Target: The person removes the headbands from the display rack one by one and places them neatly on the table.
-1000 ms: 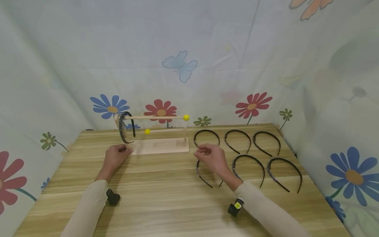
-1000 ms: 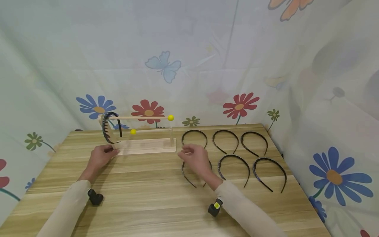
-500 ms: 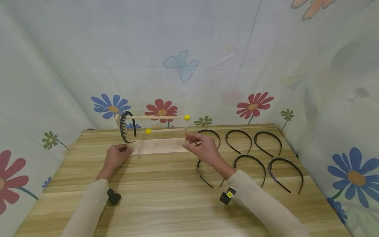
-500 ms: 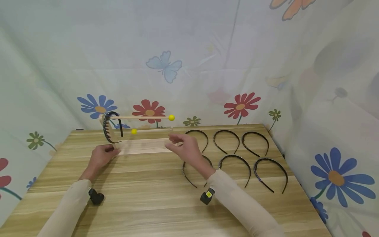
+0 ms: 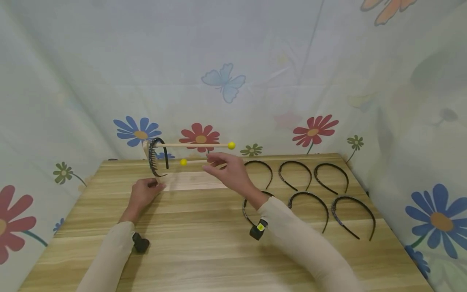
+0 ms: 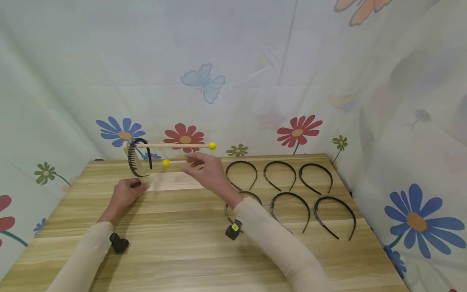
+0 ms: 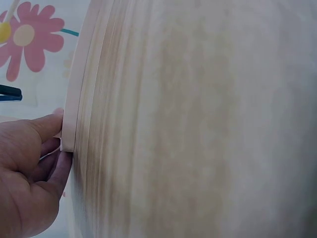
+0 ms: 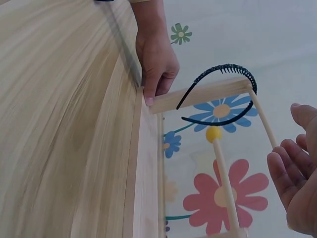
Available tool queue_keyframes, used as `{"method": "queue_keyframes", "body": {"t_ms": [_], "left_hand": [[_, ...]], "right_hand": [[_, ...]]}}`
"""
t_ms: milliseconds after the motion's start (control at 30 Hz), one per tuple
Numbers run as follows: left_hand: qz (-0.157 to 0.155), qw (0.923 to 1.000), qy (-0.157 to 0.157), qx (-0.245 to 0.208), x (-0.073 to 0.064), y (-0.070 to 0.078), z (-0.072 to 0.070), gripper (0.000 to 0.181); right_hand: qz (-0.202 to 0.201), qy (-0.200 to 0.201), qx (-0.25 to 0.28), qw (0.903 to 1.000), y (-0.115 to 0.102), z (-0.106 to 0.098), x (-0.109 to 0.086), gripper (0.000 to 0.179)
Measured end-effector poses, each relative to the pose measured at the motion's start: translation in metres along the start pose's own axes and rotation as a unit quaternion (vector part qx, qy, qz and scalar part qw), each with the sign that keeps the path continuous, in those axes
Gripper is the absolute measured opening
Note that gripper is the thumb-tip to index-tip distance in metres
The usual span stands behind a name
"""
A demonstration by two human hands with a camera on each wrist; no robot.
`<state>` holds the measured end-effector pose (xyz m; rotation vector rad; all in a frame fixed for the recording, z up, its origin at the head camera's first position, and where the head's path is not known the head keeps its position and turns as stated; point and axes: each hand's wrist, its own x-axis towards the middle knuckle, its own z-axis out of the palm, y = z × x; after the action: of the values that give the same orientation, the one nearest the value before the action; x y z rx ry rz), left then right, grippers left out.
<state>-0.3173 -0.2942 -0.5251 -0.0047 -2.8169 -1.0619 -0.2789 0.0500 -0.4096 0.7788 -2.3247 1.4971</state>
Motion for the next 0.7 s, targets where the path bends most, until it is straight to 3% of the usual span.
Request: {"method": "queue_keyframes", "body": {"t_ms": [700], "left_hand": [[0.021, 0.9996, 0.016, 0.000, 0.000, -0.001, -0.001, 0.038]], "right_hand": [[0.023, -0.035, 0.052, 0.9978, -0.012, 0.079, 0.039, 0.043]]}}
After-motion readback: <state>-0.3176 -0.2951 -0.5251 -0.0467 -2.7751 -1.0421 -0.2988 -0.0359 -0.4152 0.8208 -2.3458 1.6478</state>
